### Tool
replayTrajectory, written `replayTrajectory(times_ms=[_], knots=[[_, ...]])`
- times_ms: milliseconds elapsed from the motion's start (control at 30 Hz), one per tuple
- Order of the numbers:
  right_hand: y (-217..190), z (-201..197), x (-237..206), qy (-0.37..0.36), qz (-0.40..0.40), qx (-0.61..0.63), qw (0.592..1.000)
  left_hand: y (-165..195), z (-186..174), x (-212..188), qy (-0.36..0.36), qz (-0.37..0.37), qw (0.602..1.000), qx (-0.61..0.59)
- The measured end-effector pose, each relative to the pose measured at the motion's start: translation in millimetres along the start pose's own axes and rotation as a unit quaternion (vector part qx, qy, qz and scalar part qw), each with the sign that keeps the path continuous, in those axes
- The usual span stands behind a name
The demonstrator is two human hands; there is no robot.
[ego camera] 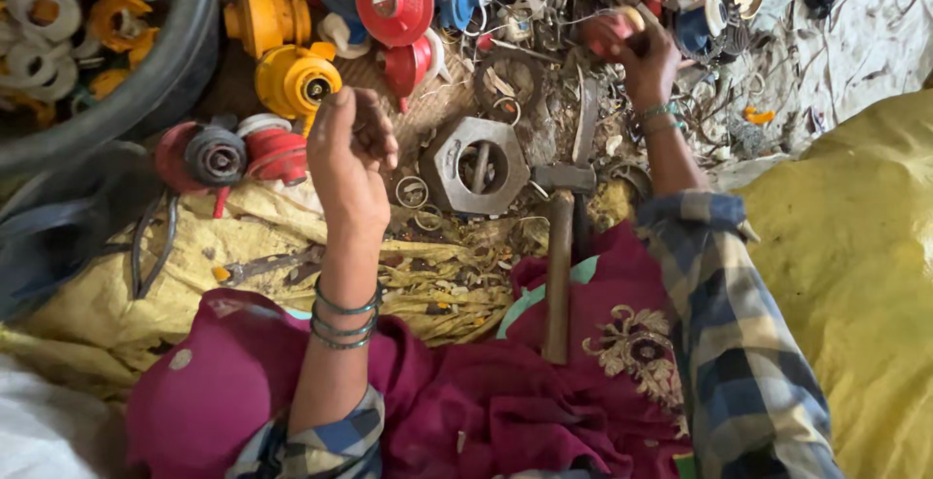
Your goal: The person sits on the floor and uses a hammer to strike a red plastic component held in a metal vise, breaking off pieces. The person then picks up a yellow plastic part and repeats the hammering process to separate its components.
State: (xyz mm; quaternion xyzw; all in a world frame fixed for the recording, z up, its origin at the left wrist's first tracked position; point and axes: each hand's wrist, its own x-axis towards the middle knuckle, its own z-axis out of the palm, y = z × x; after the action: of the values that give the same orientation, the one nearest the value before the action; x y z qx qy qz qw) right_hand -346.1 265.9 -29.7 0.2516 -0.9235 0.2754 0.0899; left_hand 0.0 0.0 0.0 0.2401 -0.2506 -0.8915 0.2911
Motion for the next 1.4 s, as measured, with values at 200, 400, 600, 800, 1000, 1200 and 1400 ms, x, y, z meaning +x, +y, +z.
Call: replayTrajectory(times_ms=[200, 400, 600, 800, 1000, 1200, 1400], knots=[[-18, -26, -7, 0.062, 0.238, 0.260, 0.934, -3, 2, 2, 0.007, 0.002, 0.997, 0.070], [-42, -85, -47, -0.046, 0.210, 0.369, 0.904, -20, 19, -14, -0.148, 0.171, 0.869, 0.440], [-145, -119, -141, -0.102, 0.210, 0.350, 0.907, -67, 65, -65, -0.260, 0.489, 0.678, 0.484], [-192, -117, -203, -0.164, 0.154, 0.332, 0.916, -92, 24, -65, -0.236, 0.185, 0.852, 0.429], [-136, -119, -256, -0.099, 0.224, 0.392, 0.887, -101, 2, -28, -0.056, -0.028, 0.992, 0.105], [-62, -76, -286, -0.053, 0.343, 0.495, 0.797, -98, -6, -3, 0.036, 0.045, 0.990, 0.128], [-18, -43, -291, -0.097, 0.544, 0.550, 0.626, -112, -13, 21, 0.054, 0.068, 0.992, 0.093]])
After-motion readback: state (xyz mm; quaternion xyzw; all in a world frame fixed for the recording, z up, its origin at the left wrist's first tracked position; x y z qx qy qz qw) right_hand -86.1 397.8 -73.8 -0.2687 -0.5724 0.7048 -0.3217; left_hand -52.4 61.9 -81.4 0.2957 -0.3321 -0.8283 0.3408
